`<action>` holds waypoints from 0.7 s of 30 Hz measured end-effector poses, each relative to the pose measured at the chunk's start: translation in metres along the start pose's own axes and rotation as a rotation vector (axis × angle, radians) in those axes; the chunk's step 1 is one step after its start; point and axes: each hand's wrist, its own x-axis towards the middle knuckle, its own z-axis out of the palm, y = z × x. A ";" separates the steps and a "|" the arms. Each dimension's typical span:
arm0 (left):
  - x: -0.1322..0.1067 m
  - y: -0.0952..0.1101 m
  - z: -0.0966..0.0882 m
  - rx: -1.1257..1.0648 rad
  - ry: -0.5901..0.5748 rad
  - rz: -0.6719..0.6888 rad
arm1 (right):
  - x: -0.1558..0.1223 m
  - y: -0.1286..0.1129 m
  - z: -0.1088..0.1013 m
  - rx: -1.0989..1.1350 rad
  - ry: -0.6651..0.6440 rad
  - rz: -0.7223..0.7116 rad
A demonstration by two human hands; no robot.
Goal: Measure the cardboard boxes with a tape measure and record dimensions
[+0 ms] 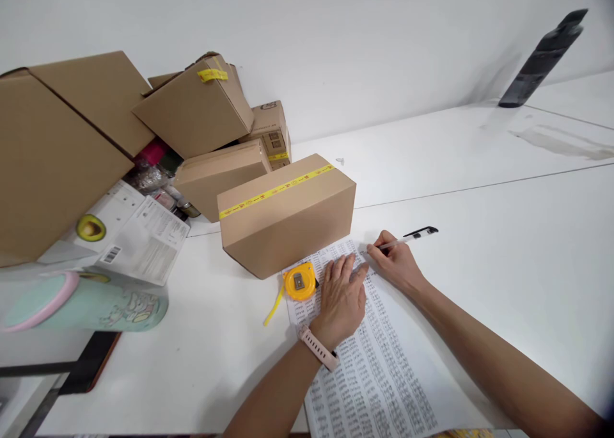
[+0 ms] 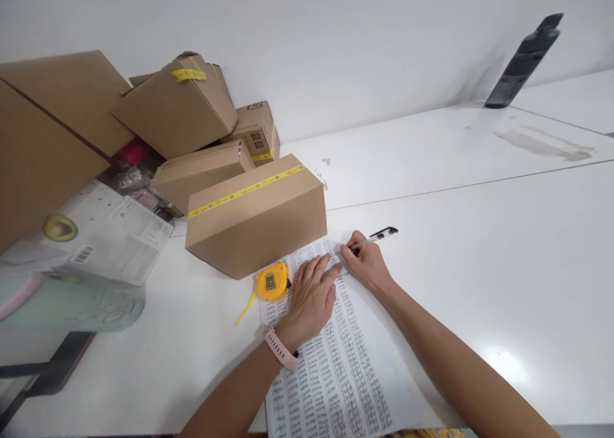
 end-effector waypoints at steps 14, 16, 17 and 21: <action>0.000 0.000 0.001 0.011 0.006 -0.006 | 0.000 -0.001 0.002 -0.013 -0.006 -0.016; 0.000 0.001 0.001 0.011 0.003 -0.006 | 0.000 -0.002 0.001 -0.005 0.003 -0.014; 0.000 0.001 0.001 0.011 0.002 -0.007 | 0.000 -0.002 0.001 -0.004 0.002 -0.014; 0.000 0.001 0.001 0.008 0.000 -0.006 | 0.000 -0.002 0.001 -0.026 -0.005 -0.021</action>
